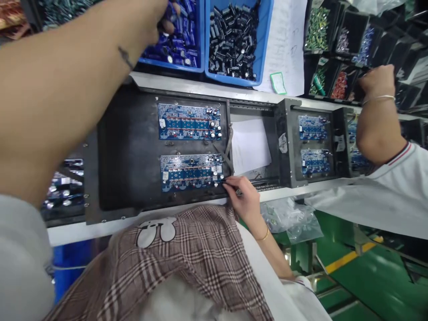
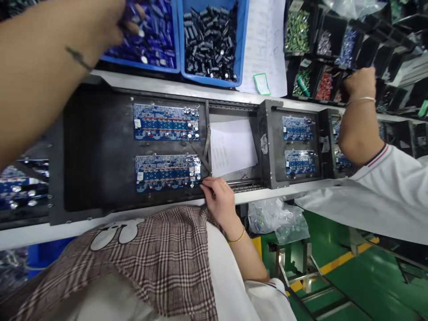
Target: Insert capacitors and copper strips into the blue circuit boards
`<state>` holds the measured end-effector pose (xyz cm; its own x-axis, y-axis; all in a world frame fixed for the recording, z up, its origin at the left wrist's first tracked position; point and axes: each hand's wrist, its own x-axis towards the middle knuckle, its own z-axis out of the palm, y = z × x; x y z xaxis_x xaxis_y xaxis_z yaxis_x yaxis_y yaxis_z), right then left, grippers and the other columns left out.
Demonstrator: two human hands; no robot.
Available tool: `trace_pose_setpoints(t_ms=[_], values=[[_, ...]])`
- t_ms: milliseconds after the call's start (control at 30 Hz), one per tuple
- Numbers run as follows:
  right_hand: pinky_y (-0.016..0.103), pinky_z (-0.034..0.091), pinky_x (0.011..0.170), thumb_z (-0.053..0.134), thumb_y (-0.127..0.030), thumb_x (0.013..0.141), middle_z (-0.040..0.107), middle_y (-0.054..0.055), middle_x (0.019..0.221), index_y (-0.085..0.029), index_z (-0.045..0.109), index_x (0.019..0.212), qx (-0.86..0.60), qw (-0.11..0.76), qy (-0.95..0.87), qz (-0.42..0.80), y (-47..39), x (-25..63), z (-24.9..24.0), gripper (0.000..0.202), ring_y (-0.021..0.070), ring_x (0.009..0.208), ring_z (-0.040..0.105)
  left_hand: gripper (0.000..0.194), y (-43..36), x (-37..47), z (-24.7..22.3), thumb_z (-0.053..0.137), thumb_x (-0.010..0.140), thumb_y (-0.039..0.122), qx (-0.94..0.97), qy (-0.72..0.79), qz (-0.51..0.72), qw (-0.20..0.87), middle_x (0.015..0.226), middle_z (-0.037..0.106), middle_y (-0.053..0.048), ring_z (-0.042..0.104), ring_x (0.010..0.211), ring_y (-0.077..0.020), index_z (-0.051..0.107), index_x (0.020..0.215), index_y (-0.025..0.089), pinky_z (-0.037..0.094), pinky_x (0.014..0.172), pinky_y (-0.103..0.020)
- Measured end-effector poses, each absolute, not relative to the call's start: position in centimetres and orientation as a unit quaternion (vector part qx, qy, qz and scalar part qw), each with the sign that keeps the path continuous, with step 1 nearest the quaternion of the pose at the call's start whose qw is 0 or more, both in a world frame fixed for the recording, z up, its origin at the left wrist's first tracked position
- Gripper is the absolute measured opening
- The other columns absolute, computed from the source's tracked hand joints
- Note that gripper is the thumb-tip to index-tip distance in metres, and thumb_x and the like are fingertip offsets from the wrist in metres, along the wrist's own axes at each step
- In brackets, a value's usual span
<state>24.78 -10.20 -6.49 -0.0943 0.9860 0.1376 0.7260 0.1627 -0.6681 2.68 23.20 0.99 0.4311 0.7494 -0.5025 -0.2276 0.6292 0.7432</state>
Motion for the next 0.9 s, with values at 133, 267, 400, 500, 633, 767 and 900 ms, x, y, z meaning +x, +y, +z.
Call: trace_pose_setpoints(t_ms=[133,267,400,500,633,767,900], values=[[0.033,0.057,0.082,0.058,-0.021,0.093,0.073,0.005,0.096,-0.022,0.064,0.094,-0.588,0.294,-0.717,0.233,-10.0,25.3,-6.5,0.006,0.0156,0.089,0.068,0.026,14.2,1.6,1.3,0.038,0.097,0.013,0.260,0.447,0.342,0.785,0.081,0.045,-0.001,0.041,0.059,0.0027,0.052,0.116,0.002,0.007,0.051,-0.007],[0.035,0.056,0.084,0.056,-0.016,0.093,0.073,0.006,0.100,-0.022,0.066,0.097,-0.554,0.271,-0.762,0.196,-10.2,25.1,-6.5,0.012,0.0167,0.092,0.066,0.020,4.1,1.0,0.0,0.054,0.090,0.012,0.176,0.448,0.275,0.832,0.079,0.057,-0.005,0.042,0.050,-0.0019,0.063,0.107,0.011,0.012,0.034,-0.010],[0.036,0.055,0.081,0.055,-0.016,0.094,0.072,0.009,0.100,-0.021,0.068,0.100,-0.560,0.224,-0.790,0.113,-10.8,24.2,-6.9,0.016,0.0189,0.089,0.065,0.015,-1.3,1.0,-1.8,0.066,0.084,0.017,0.147,0.443,0.240,0.851,0.080,0.060,-0.005,0.046,0.048,-0.0042,0.066,0.099,0.016,0.020,0.031,-0.009],[0.036,0.056,0.081,0.054,-0.016,0.095,0.072,0.009,0.099,-0.021,0.070,0.102,-0.569,0.213,-0.790,0.086,-10.9,23.7,-6.4,0.018,0.0190,0.087,0.065,0.012,-2.6,0.8,-2.5,0.071,0.082,0.020,0.120,0.440,0.242,0.857,0.080,0.061,-0.005,0.047,0.048,-0.0042,0.062,0.088,0.016,0.022,0.031,-0.009],[0.037,0.057,0.089,0.056,-0.017,0.095,0.070,0.007,0.105,-0.024,0.069,0.113,-0.568,0.238,-0.777,0.134,-9.7,22.2,-3.1,0.024,0.0187,0.096,0.066,0.019,-3.0,0.9,-2.6,0.071,0.083,0.025,0.087,0.438,0.251,0.859,0.069,0.053,0.000,0.045,0.046,-0.0037,0.056,0.079,0.015,0.023,0.031,-0.009],[0.036,0.054,0.101,0.054,-0.015,0.095,0.063,0.007,0.128,-0.028,0.058,0.133,-0.484,0.245,-0.824,0.166,-7.4,19.7,-0.3,0.041,0.0187,0.115,0.062,0.024,-3.0,1.6,-2.2,0.069,0.086,0.037,0.076,0.431,0.242,0.866,0.063,0.047,0.003,0.046,0.045,-0.0049,0.059,0.082,0.016,0.020,0.031,-0.010],[0.033,0.054,0.098,0.046,-0.015,0.098,0.065,0.007,0.122,-0.027,0.060,0.129,-0.456,0.212,-0.845,0.181,-3.6,18.6,-0.8,0.036,0.0164,0.113,0.063,0.028,-2.1,1.3,-1.6,0.057,0.092,0.041,0.072,0.461,0.240,0.851,0.067,0.054,-0.001,0.049,0.046,-0.0075,0.061,0.084,0.015,0.022,0.031,-0.013]])
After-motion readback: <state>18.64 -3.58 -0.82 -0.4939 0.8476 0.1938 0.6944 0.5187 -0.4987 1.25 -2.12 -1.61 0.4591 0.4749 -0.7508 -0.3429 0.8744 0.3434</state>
